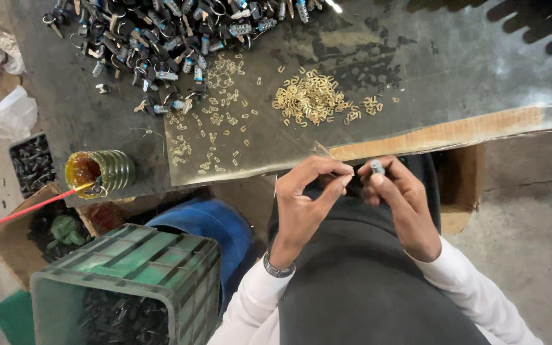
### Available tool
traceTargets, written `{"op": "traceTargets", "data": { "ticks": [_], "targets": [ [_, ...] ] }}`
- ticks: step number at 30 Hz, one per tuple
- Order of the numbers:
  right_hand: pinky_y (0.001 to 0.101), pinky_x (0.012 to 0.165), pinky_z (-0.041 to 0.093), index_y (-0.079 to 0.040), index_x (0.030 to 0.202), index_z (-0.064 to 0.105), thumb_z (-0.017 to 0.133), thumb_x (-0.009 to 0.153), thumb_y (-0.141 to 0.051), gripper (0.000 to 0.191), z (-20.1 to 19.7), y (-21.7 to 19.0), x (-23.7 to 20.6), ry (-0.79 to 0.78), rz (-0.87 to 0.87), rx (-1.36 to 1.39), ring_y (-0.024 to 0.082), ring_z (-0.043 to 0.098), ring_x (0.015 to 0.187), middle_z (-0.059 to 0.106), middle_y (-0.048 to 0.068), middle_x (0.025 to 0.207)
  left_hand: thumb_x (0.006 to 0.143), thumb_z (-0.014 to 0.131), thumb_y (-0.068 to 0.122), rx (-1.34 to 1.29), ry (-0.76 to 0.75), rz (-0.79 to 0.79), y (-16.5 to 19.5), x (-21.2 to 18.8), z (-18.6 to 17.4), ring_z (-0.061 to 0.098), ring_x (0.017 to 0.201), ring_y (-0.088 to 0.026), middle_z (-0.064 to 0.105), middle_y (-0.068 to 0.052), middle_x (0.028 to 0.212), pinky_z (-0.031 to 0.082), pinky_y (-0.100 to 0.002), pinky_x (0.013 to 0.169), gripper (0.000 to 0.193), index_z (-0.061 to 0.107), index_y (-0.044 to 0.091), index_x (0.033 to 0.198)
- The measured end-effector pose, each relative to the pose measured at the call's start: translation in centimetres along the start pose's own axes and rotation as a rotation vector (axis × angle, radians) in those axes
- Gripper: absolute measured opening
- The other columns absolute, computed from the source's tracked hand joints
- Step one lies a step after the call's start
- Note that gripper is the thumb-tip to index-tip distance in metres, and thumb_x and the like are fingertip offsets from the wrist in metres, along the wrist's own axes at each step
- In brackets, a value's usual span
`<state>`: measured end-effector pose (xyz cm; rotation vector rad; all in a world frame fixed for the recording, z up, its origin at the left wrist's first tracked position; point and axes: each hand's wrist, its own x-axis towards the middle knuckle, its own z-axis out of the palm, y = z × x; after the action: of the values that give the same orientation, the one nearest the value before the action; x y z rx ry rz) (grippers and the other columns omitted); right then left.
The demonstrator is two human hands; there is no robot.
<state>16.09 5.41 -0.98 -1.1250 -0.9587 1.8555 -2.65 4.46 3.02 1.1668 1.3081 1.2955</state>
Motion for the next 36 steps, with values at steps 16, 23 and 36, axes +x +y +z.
{"op": "traceTargets", "data": {
  "ticks": [16, 23, 36],
  "targets": [
    [0.0348, 0.076, 0.055, -0.003, 0.102, 0.061, 0.074, 0.091, -0.001, 0.018, -0.8, 0.2, 0.2, -0.077, 0.066, 0.345, 0.017, 0.066, 0.092, 0.063, 0.007, 0.100, 0.092, 0.077, -0.003, 0.169, -0.006, 0.129, 0.4, 0.0, 0.9, 0.074, 0.090, -0.014, 0.074, -0.008, 0.102, 0.061, -0.025, 0.080, 0.015, 0.072, 0.001, 0.104],
    [0.0341, 0.074, 0.057, -0.002, 0.098, 0.062, 0.076, 0.087, 0.004, 0.019, -1.1, 0.6, 0.1, -0.033, -0.028, 0.303, 0.015, 0.064, 0.089, 0.061, 0.006, 0.098, 0.092, 0.077, -0.004, 0.193, -0.039, 0.166, 0.6, 0.1, 1.0, 0.074, 0.091, -0.015, 0.074, -0.009, 0.105, 0.061, -0.026, 0.081, 0.016, 0.070, 0.002, 0.105],
    [0.0271, 0.079, 0.053, 0.002, 0.095, 0.063, 0.078, 0.082, 0.012, 0.022, -2.0, 0.4, -0.4, -0.028, -0.179, 0.015, 0.012, 0.061, 0.091, 0.061, 0.006, 0.098, 0.088, 0.078, 0.005, 0.009, -0.140, -0.157, 0.4, 0.2, 1.0, 0.071, 0.085, -0.009, 0.075, -0.003, 0.096, 0.057, -0.025, 0.079, 0.033, 0.069, 0.004, 0.120]
  ]
}}
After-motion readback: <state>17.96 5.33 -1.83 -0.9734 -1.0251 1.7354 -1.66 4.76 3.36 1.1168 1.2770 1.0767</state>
